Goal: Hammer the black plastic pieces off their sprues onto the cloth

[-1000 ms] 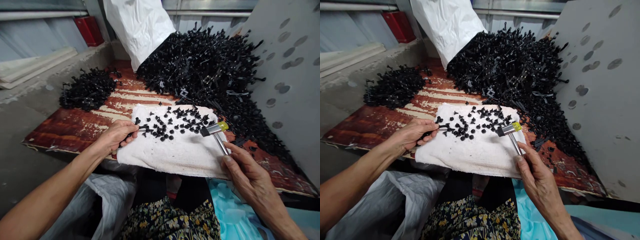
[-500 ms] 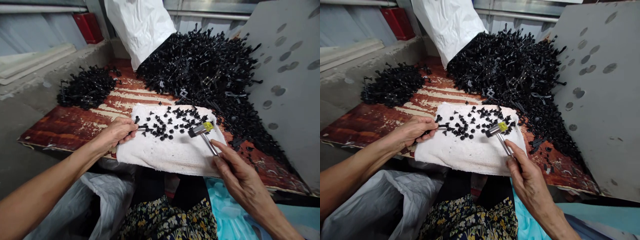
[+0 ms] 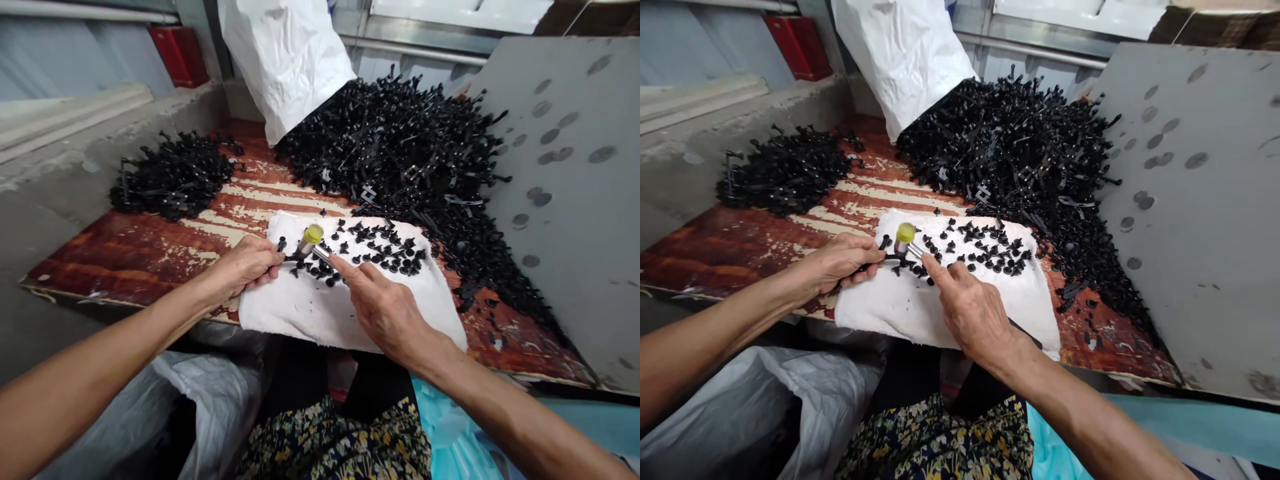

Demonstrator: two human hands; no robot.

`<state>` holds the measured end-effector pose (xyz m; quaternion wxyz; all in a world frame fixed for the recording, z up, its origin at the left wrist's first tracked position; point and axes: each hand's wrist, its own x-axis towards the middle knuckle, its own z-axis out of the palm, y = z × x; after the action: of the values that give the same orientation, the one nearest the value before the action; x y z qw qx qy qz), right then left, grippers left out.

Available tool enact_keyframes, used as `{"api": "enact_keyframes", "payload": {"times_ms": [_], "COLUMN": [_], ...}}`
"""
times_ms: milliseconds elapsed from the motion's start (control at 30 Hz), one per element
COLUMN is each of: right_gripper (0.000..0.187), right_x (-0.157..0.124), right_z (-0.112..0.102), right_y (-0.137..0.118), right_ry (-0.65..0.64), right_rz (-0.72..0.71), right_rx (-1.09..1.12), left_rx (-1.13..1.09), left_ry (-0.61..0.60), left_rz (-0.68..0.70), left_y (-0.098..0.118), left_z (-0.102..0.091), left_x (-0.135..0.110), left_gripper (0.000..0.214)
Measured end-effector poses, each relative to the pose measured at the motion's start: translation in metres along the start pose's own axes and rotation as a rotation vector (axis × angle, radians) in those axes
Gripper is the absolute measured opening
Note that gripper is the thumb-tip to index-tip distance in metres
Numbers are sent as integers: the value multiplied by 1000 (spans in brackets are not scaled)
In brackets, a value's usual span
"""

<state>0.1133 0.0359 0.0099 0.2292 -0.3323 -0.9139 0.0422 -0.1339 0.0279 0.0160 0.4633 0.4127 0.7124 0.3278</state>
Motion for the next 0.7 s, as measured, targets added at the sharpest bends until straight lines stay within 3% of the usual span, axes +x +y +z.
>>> {"api": "enact_keyframes", "payload": {"times_ms": [67,200,367,500,567,667,700], "right_gripper": [58,58,55,59,57,56,56], "right_x": [1,1,2,3,2,1,0], "right_z": [1,1,0,-2,-1,1,2], "right_y": [-1,-3,-4,-6,-5,-3,-2], "right_ry": [4,178,51,311,257,53,53], "right_rz": [-7,-4,-68,-65,-92,-66,-47], "right_rx": [-14,49,-81,46,-15,-108,-88], "left_rx": [15,17,55,63,87,118,117], "left_ry": [-13,-30,-9,-25,-15,6,2], "left_rz": [10,35,40,53,32,21,30], "left_y": [-2,-7,-10,-11,-10,-9,-8], "left_z": [-1,-2,-3,-3,-3,-1,-1], "left_x": [1,3,5,6,6,5,4], "left_gripper": [28,28,27,27,26,27,27]}}
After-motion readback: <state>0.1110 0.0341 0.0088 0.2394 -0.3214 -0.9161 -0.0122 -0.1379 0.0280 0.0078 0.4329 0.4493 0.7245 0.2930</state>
